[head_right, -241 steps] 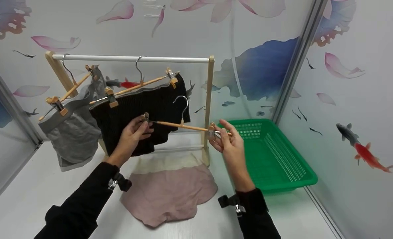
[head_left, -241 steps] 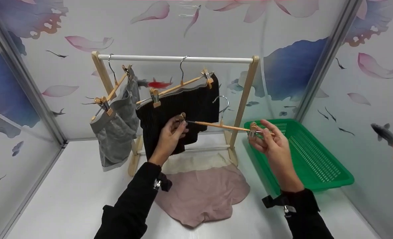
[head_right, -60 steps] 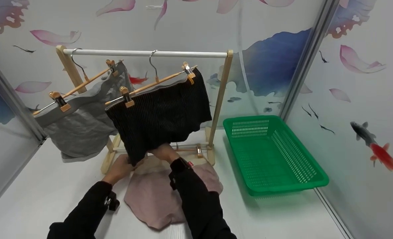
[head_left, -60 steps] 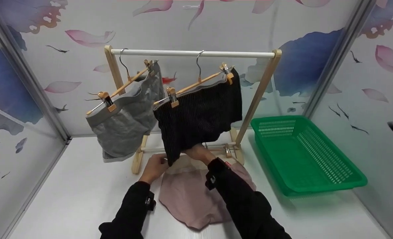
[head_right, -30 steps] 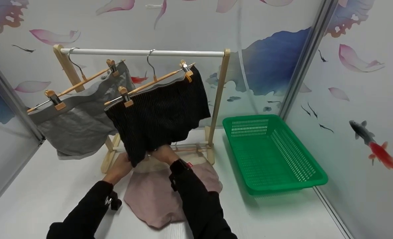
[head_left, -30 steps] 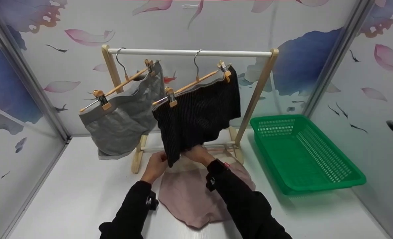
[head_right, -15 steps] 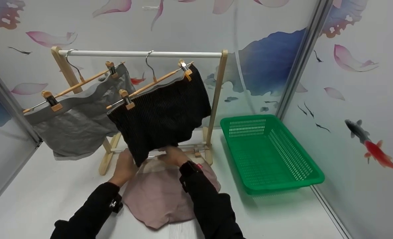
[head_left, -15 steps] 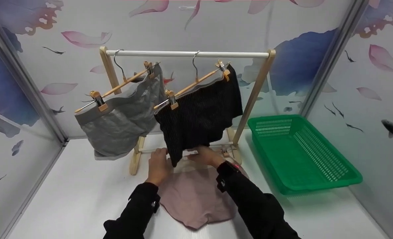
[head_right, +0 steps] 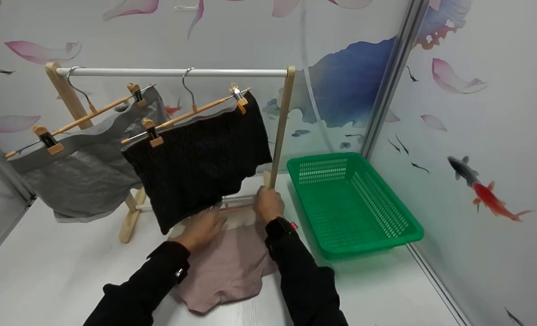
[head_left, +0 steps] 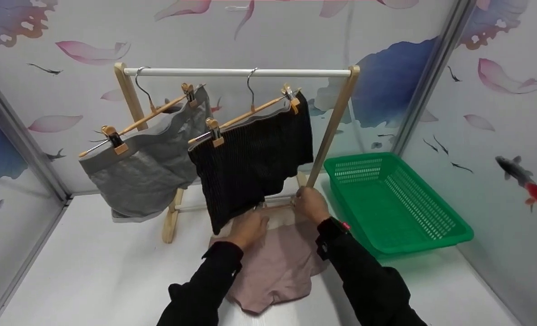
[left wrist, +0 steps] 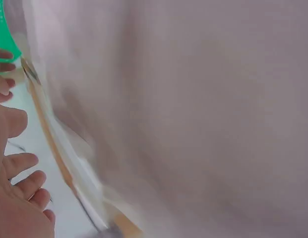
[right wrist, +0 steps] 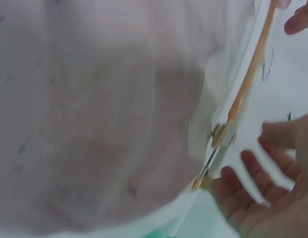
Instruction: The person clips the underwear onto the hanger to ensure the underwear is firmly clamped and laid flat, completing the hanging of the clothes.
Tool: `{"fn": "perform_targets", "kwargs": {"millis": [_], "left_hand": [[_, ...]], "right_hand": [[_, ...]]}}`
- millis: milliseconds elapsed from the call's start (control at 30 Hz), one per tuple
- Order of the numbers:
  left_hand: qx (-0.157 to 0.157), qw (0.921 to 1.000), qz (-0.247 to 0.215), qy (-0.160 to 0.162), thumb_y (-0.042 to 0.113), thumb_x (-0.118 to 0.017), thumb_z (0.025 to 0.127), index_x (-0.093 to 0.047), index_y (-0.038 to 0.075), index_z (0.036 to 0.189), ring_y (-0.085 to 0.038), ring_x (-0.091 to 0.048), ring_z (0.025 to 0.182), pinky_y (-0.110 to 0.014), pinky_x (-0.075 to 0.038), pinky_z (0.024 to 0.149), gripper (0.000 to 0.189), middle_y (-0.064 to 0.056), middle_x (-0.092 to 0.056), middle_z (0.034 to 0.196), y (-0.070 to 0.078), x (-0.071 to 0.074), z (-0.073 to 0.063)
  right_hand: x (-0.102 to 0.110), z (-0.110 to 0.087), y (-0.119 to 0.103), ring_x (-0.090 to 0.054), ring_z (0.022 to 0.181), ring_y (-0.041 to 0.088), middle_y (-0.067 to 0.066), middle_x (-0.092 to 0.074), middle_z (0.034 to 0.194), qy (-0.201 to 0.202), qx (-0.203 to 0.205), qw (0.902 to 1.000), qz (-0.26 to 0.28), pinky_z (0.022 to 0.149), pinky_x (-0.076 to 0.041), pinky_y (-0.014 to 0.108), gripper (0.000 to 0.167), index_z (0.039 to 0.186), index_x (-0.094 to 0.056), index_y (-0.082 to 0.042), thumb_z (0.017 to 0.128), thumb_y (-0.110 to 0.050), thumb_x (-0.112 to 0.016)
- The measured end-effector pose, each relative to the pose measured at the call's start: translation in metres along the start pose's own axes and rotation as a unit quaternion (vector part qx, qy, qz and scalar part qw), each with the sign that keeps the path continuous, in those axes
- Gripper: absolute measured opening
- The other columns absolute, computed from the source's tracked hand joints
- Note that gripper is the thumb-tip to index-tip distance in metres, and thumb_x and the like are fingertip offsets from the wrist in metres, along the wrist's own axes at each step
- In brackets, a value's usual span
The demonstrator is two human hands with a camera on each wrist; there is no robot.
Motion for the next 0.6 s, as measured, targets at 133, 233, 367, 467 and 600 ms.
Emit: {"fn": "perform_targets", "kwargs": {"millis": [133,233,367,467,600], "left_hand": [[0.0,0.9998,0.018,-0.007,0.016,-0.061,0.1,-0.054,-0.012,0.136,-0.041,-0.06,0.119,-0.049,-0.048,0.1,0.047,-0.028,-0.063,0.126,0.019,-0.008,0.018],[0.027,0.9992,0.007,-0.03,0.02,-0.056,0.102,-0.05,-0.015,0.138,-0.043,-0.062,0.114,-0.051,-0.05,0.096,0.05,-0.031,-0.062,0.124,0.026,-0.015,0.03],[0.069,0.9939,0.006,-0.086,0.024,-0.047,0.105,-0.047,-0.017,0.139,-0.044,-0.057,0.122,-0.052,-0.045,0.103,0.053,-0.033,-0.058,0.131,0.029,-0.032,0.043],[0.075,0.9908,0.031,-0.108,0.022,-0.048,0.103,-0.053,-0.012,0.135,-0.043,-0.056,0.123,-0.052,-0.044,0.104,0.048,-0.029,-0.061,0.129,0.028,-0.05,0.052],[0.064,0.9908,0.058,-0.104,0.02,-0.052,0.099,-0.065,-0.004,0.118,-0.039,-0.061,0.114,-0.048,-0.048,0.097,0.033,-0.02,-0.066,0.117,0.023,-0.075,0.069]], "right_hand": [[0.001,-0.007,0.019,-0.044,0.062,0.018,0.006,-0.057,0.069,-0.017,-0.054,0.9983,-0.012,0.057,-0.038,0.034,0.017,0.079,-0.069,0.002,0.091,-0.009,-0.073],[-0.002,-0.011,0.021,-0.035,0.057,0.016,0.001,-0.05,0.059,-0.021,-0.042,0.9988,-0.016,0.053,-0.03,0.032,0.027,0.069,-0.065,-0.002,0.089,-0.014,-0.078],[-0.011,-0.016,0.023,-0.026,0.053,0.014,-0.002,-0.035,0.054,-0.031,-0.031,0.999,-0.009,0.051,-0.023,0.032,0.038,0.062,-0.051,-0.008,0.092,-0.012,-0.074],[-0.019,-0.02,0.024,-0.024,0.053,0.015,-0.002,-0.03,0.056,-0.052,-0.025,0.9981,-0.021,0.052,-0.022,0.033,0.033,0.068,-0.046,-0.011,0.091,-0.005,-0.07],[-0.017,-0.02,0.022,-0.033,0.055,0.016,-0.002,-0.037,0.06,-0.049,0.002,0.998,-0.039,0.054,-0.027,0.032,0.023,0.077,-0.052,-0.009,0.086,-0.001,-0.072]]}}
Point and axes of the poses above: each hand's wrist, its own z-axis towards the middle knuckle, its own x-axis out of the back of the hand, y = z × x, the point moved 10 cm from there along z, towards the middle knuckle
